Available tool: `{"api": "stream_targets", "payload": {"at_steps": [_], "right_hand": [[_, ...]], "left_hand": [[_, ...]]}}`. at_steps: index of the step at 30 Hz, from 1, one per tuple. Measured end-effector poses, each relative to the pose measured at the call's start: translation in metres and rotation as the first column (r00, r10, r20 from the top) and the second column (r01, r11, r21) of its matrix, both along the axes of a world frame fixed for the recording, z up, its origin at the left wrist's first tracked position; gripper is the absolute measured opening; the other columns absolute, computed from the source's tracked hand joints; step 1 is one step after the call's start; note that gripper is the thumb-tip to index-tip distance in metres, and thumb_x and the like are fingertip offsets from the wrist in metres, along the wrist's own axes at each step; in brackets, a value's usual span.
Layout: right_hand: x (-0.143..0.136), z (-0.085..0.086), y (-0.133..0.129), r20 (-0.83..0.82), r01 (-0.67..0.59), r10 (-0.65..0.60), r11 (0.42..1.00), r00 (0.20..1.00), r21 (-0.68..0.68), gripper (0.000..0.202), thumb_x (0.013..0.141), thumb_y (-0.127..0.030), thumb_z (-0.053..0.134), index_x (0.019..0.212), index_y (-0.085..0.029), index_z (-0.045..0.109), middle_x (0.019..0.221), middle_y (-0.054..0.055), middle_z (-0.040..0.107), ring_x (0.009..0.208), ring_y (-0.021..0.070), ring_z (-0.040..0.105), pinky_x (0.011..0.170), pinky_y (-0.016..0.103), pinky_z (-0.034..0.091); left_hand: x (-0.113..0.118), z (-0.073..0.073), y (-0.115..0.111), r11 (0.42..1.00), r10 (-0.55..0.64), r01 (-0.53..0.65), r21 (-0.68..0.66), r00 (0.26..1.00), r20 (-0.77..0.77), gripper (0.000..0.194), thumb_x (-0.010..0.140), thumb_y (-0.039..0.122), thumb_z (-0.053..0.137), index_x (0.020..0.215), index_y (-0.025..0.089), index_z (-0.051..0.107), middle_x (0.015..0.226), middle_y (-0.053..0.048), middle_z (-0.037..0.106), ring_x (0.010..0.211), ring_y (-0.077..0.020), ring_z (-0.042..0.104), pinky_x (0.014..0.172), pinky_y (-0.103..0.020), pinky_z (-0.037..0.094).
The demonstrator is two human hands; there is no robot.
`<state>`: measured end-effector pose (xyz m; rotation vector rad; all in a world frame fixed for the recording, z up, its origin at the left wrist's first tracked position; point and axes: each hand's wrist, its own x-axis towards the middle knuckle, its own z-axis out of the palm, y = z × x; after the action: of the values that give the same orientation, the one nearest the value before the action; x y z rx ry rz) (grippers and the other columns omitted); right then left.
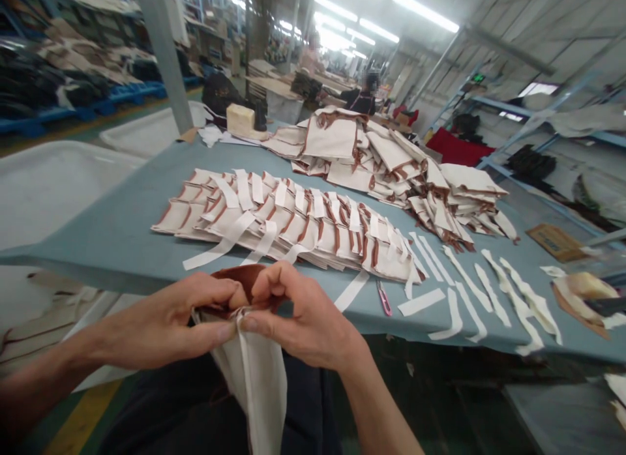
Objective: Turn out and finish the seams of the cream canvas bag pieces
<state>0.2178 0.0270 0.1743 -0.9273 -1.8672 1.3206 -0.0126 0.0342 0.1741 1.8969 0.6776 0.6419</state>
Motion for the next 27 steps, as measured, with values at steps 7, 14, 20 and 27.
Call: {"api": "stream_targets", "payload": {"at_steps": [7, 14, 20, 27], "right_hand": [[0.0, -0.032, 0.0, -0.092, -0.094, 0.082, 0.987, 0.992, -0.132, 0.048, 0.09, -0.057, 0.09, 0.1, -0.021, 0.061, 0.093, -0.001, 0.064, 0.08, 0.0139, 0.06, 0.077, 0.027, 0.052], [0.0, -0.027, -0.01, 0.07, -0.049, 0.048, 0.999, 0.996, 0.023, 0.041, 0.085, -0.05, 0.091, 0.103, -0.021, 0.066, 0.095, 0.0, 0.071, 0.085, 0.0177, 0.063, 0.079, 0.03, 0.051], [-0.001, -0.023, -0.012, 0.093, -0.024, 0.018, 0.998, 0.996, 0.061, 0.022, 0.091, -0.034, 0.081, 0.091, -0.021, 0.063, 0.083, -0.002, 0.067, 0.075, 0.0145, 0.059, 0.069, 0.026, 0.047], [-0.006, -0.032, -0.012, 0.013, -0.054, 0.055, 0.998, 0.998, -0.022, 0.019, 0.096, -0.032, 0.079, 0.092, -0.02, 0.065, 0.085, -0.002, 0.069, 0.074, 0.0136, 0.062, 0.07, 0.025, 0.05]], "left_hand": [[-0.004, -0.013, -0.008, 1.0, 0.014, -0.012, 0.012, 0.994, -0.111, 0.023, 0.098, 0.028, 0.058, 0.08, 0.017, 0.067, 0.074, 0.003, 0.062, 0.066, -0.0123, 0.054, 0.058, -0.021, 0.038], [-0.002, -0.018, -0.016, 0.996, 0.093, -0.093, 0.01, 0.98, -0.174, 0.021, 0.095, 0.025, 0.058, 0.077, 0.019, 0.067, 0.07, 0.004, 0.061, 0.062, -0.012, 0.054, 0.057, -0.022, 0.037], [0.003, -0.017, -0.017, 0.991, 0.13, -0.128, 0.024, 0.981, -0.143, 0.021, 0.092, 0.022, 0.055, 0.075, 0.017, 0.068, 0.066, 0.004, 0.061, 0.059, -0.0105, 0.051, 0.054, -0.021, 0.037], [0.0, -0.013, -0.02, 0.987, 0.139, -0.133, 0.091, 0.988, -0.063, 0.025, 0.091, 0.016, 0.053, 0.071, 0.017, 0.068, 0.065, 0.005, 0.064, 0.058, -0.008, 0.056, 0.056, -0.016, 0.043]]}}
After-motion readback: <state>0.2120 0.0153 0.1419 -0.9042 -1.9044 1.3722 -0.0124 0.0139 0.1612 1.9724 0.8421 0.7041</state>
